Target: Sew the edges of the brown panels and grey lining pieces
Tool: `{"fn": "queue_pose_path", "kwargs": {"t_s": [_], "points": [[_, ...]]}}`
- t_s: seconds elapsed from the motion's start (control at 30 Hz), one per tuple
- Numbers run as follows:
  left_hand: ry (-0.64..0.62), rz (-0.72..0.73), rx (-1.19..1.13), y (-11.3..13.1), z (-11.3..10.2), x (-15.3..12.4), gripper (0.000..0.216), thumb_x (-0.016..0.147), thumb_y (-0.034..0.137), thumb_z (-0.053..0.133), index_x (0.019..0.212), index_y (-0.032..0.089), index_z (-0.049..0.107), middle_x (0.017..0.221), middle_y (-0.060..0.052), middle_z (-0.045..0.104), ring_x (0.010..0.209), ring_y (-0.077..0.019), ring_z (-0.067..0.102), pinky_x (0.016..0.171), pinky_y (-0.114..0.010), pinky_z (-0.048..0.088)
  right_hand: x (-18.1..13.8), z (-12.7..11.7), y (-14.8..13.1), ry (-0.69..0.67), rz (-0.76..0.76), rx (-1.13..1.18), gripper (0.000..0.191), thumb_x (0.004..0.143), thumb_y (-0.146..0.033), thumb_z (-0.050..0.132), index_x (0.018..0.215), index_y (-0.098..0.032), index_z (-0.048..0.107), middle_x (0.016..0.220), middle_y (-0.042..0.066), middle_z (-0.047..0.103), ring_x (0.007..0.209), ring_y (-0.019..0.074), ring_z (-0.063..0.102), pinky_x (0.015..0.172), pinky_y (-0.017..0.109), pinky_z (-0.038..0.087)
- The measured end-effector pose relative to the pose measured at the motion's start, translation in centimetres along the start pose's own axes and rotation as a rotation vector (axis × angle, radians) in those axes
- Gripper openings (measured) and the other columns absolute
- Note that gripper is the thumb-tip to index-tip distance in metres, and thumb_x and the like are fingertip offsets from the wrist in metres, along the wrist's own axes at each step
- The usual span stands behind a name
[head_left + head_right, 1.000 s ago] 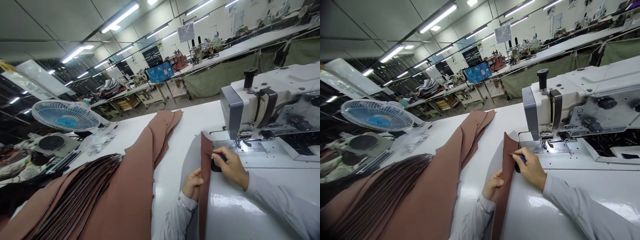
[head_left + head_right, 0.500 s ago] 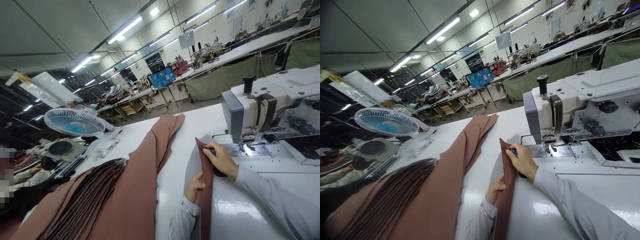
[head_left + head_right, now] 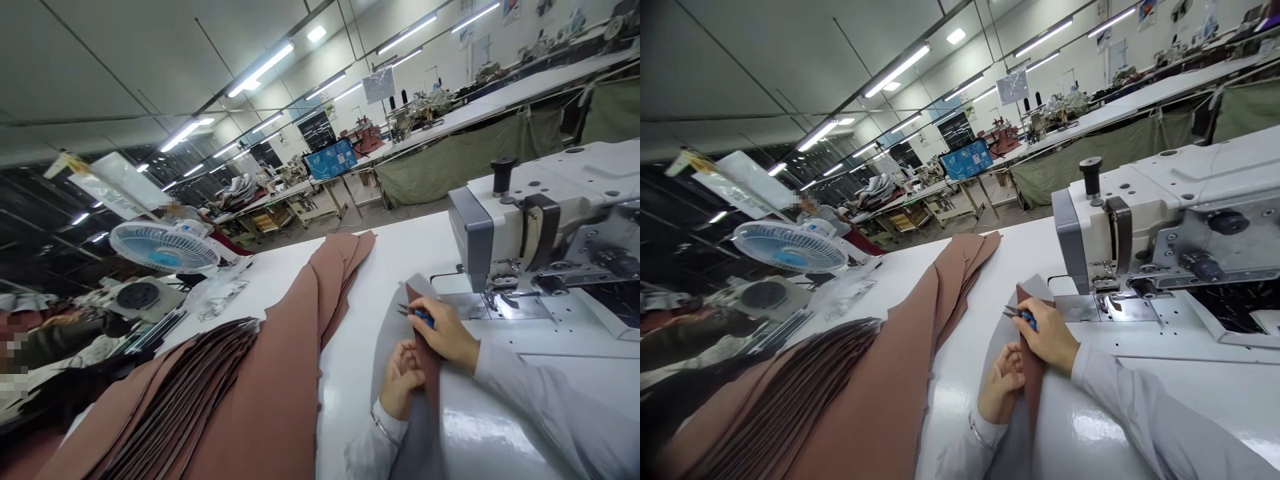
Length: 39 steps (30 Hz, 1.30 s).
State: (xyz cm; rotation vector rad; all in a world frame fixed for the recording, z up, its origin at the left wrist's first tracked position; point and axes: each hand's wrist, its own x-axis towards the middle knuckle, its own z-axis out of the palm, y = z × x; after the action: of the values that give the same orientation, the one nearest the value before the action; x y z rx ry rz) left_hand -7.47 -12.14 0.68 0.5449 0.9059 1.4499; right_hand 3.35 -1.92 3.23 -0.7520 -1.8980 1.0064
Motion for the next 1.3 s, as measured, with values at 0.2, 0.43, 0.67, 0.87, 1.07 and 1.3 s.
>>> {"fn": "queue_pose_path", "kwargs": {"t_s": [0.2, 0.43, 0.67, 0.87, 1.07, 1.3], "points": [[0.138, -0.018, 0.17, 0.3, -0.1, 2.5, 0.052, 0.056, 0.037, 0.071, 0.1, 0.012, 0.058, 0.082, -0.01, 0.062, 0.071, -0.0229, 0.058, 0.06, -0.033, 0.047, -1.9, 2.5, 1.1, -0.068, 0.076, 0.157, 0.034, 0.089, -0.042, 0.035, 0.089, -0.015, 0.055, 0.062, 0.003, 0.057, 0.051, 0.0148, 0.054, 0.047, 0.026, 0.045], [0.414, 0.297, 0.207, 0.3, -0.7, 4.9, 0.047, 0.042, 0.031, 0.082, 0.08, 0.013, 0.061, 0.071, -0.005, 0.064, 0.069, -0.0185, 0.058, 0.068, -0.029, 0.045, -1.5, 1.4, 3.0, 0.029, 0.009, -0.028, 0.028, 0.085, -0.042, 0.047, 0.093, -0.017, 0.054, 0.083, 0.006, 0.06, 0.072, 0.0188, 0.058, 0.063, 0.031, 0.046], [0.31, 0.211, 0.083, 1.9, 0.5, 3.2, 0.043, 0.042, 0.031, 0.083, 0.071, 0.01, 0.059, 0.061, -0.003, 0.063, 0.051, -0.011, 0.055, 0.049, -0.022, 0.044, -0.5, 0.4, 2.3, 0.003, -0.169, -0.162, 0.019, 0.086, -0.035, 0.046, 0.089, -0.017, 0.053, 0.084, 0.005, 0.055, 0.079, 0.0186, 0.053, 0.07, 0.032, 0.044], [0.214, 0.153, 0.123, 2.8, 0.7, 2.6, 0.04, 0.045, 0.033, 0.082, 0.067, 0.008, 0.061, 0.054, -0.002, 0.061, 0.044, -0.0095, 0.052, 0.042, -0.02, 0.042, -1.0, -0.3, 1.4, -0.061, -0.274, -0.105, 0.012, 0.085, -0.028, 0.047, 0.09, -0.018, 0.052, 0.085, 0.005, 0.053, 0.08, 0.0178, 0.051, 0.07, 0.031, 0.043], [0.215, 0.087, 0.078, 3.4, 0.6, 2.4, 0.041, 0.052, 0.04, 0.078, 0.063, 0.012, 0.05, 0.054, -0.005, 0.063, 0.044, -0.0124, 0.057, 0.045, -0.023, 0.046, -1.6, -0.8, 1.7, -0.117, -0.336, -0.087, 0.011, 0.086, -0.026, 0.046, 0.091, -0.017, 0.051, 0.085, 0.006, 0.052, 0.079, 0.0177, 0.051, 0.069, 0.031, 0.044], [0.207, 0.051, 0.095, 4.4, 0.5, 2.1, 0.034, 0.053, 0.035, 0.077, 0.059, 0.01, 0.054, 0.05, -0.004, 0.061, 0.045, -0.0137, 0.057, 0.044, -0.022, 0.045, -1.6, -0.9, 1.4, -0.151, -0.388, -0.102, 0.012, 0.086, -0.024, 0.047, 0.094, -0.017, 0.051, 0.086, 0.007, 0.052, 0.08, 0.0176, 0.052, 0.07, 0.031, 0.045]]}}
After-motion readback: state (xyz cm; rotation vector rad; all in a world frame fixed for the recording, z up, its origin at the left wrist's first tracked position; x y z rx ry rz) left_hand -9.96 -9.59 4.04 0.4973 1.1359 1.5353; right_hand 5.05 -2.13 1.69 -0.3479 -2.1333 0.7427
